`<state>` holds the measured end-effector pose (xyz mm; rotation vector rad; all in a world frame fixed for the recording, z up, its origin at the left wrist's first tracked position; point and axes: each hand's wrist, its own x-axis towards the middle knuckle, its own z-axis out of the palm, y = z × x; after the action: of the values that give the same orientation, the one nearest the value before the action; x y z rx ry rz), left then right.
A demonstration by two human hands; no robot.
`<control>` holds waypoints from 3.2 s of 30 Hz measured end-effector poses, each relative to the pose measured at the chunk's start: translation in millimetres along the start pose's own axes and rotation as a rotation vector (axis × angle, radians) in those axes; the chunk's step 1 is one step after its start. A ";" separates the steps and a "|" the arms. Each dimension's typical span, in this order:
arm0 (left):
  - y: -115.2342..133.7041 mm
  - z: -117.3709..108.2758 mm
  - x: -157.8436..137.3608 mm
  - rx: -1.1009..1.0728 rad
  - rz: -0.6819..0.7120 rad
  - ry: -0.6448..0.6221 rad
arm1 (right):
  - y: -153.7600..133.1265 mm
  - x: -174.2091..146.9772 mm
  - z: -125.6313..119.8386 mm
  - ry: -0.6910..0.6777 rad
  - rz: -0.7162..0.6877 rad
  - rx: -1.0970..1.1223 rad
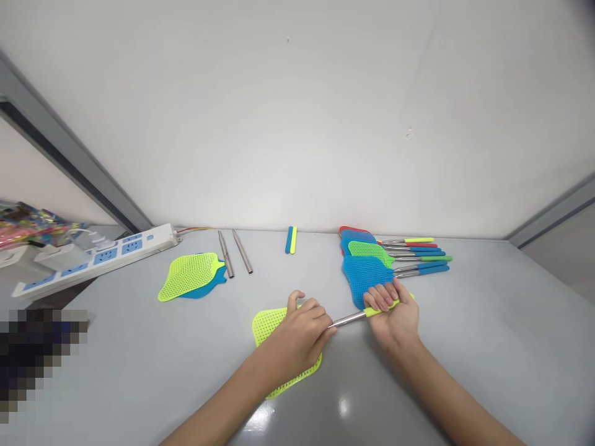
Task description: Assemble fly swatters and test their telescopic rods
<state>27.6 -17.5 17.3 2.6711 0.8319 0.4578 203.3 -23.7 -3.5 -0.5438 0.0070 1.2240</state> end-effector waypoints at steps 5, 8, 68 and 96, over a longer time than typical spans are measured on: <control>1.6 -0.3 0.6 -0.031 0.016 0.000 | -3.4 1.2 1.1 0.018 -0.002 -0.014; 2.6 -0.5 1.1 -0.091 0.032 0.004 | -4.3 2.5 0.9 0.020 0.010 -0.039; -3.6 -5.1 -2.6 -0.131 -0.012 -0.122 | -33.9 13.8 3.8 -0.051 0.112 -0.036; -11.9 -25.6 -9.9 -0.140 -0.050 -0.089 | 2.7 -12.8 6.2 -0.382 0.312 -0.967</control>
<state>4.2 -9.1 33.9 2.5170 0.8085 0.3679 194.7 -32.0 4.6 -1.1584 -0.8898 1.5901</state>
